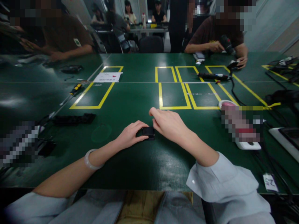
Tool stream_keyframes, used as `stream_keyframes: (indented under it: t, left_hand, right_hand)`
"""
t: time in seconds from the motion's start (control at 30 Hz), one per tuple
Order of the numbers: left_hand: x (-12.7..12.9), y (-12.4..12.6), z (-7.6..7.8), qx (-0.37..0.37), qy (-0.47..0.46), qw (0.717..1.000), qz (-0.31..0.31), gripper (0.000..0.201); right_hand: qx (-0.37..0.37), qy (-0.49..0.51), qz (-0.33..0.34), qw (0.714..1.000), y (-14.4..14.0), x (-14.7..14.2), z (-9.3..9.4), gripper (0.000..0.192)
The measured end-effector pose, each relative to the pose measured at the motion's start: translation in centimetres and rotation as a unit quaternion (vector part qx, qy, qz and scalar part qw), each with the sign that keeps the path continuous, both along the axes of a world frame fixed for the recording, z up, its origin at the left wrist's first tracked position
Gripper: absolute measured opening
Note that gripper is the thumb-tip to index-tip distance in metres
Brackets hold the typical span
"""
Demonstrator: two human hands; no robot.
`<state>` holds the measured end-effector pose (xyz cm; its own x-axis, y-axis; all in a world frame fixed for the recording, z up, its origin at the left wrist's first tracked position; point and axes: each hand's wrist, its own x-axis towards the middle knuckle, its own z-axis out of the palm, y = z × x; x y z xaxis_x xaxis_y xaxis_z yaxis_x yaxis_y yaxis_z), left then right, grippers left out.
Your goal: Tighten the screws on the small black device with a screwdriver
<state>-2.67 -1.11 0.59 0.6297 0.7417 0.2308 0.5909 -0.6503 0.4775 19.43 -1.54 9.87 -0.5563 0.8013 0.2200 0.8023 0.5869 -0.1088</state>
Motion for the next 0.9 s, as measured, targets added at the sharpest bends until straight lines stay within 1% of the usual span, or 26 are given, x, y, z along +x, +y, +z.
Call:
stream_keyframes:
  t: [0.13,0.23,0.33,0.9]
  left_hand:
    - [0.02,-0.06,0.07,0.004,0.000,1.000,0.000,0.037]
    - [0.00,-0.10,0.18,0.003,0.003,1.000,0.001,0.037]
    - [-0.02,-0.11,0.31,0.000,0.009,1.000,0.000,0.037]
    - [0.02,-0.12,0.50,-0.007,0.016,1.000,-0.002,0.036]
  right_hand:
    - [-0.006,-0.015,-0.013,1.000,-0.02,0.02,0.25,0.016]
    - [-0.008,-0.031,-0.022,0.999,0.01,0.01,0.33,0.021]
    - [-0.013,-0.042,-0.027,0.999,0.00,-0.02,0.37,0.022]
    - [-0.012,-0.050,-0.029,0.998,-0.09,0.01,0.45,0.022]
